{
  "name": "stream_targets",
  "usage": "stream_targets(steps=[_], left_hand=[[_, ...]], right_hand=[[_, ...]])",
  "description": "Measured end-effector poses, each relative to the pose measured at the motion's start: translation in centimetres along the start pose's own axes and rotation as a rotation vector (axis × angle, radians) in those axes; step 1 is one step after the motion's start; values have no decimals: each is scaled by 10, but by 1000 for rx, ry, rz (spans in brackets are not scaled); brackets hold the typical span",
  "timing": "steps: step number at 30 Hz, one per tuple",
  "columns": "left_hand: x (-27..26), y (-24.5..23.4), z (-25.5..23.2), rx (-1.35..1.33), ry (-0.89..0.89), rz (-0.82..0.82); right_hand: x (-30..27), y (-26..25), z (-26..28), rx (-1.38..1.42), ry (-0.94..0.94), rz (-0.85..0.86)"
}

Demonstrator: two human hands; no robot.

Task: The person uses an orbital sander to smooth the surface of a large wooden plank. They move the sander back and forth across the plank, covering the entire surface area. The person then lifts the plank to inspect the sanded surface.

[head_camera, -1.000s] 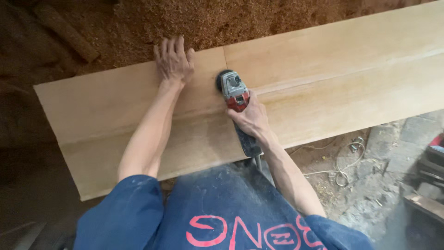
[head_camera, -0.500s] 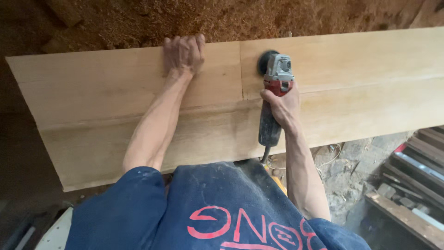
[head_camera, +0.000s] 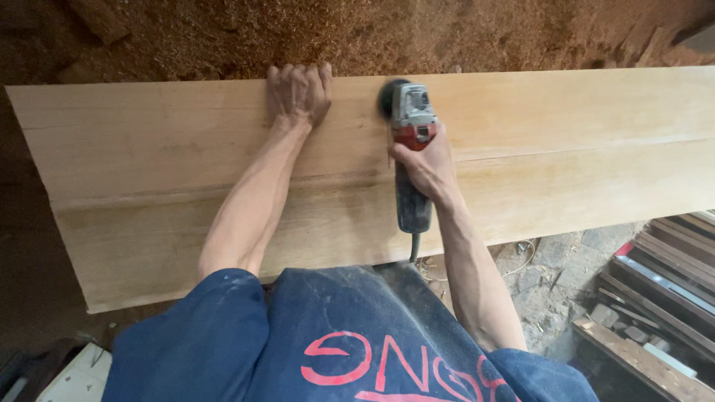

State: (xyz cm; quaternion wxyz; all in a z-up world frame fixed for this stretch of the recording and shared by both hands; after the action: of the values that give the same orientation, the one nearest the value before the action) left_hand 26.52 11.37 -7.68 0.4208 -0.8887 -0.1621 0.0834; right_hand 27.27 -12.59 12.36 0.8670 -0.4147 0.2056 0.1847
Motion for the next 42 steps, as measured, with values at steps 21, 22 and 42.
stream_targets(steps=[21, 22, 42], left_hand=[[-7, -31, -18, 101, 87, -58], [-8, -29, -14, 77, 48, 10], [-2, -31, -17, 16, -32, 59]], right_hand=[[40, -46, -16, -68, 24, -79], [44, -55, -24, -24, 13, -65], [62, -52, -20, 94, -73, -62]])
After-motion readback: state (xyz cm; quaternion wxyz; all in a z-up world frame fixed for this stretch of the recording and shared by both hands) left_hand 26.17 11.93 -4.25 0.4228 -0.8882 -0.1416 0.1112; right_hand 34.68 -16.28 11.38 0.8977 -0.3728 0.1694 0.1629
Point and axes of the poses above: each hand's wrist, its own x-axis towards the middle knuckle, its own y-axis out of the palm, z = x × y, the point moved 3 cm from there along x, towards the middle knuckle, and after that the axes turned 9 degrees about -x, right-handed, at the moved point
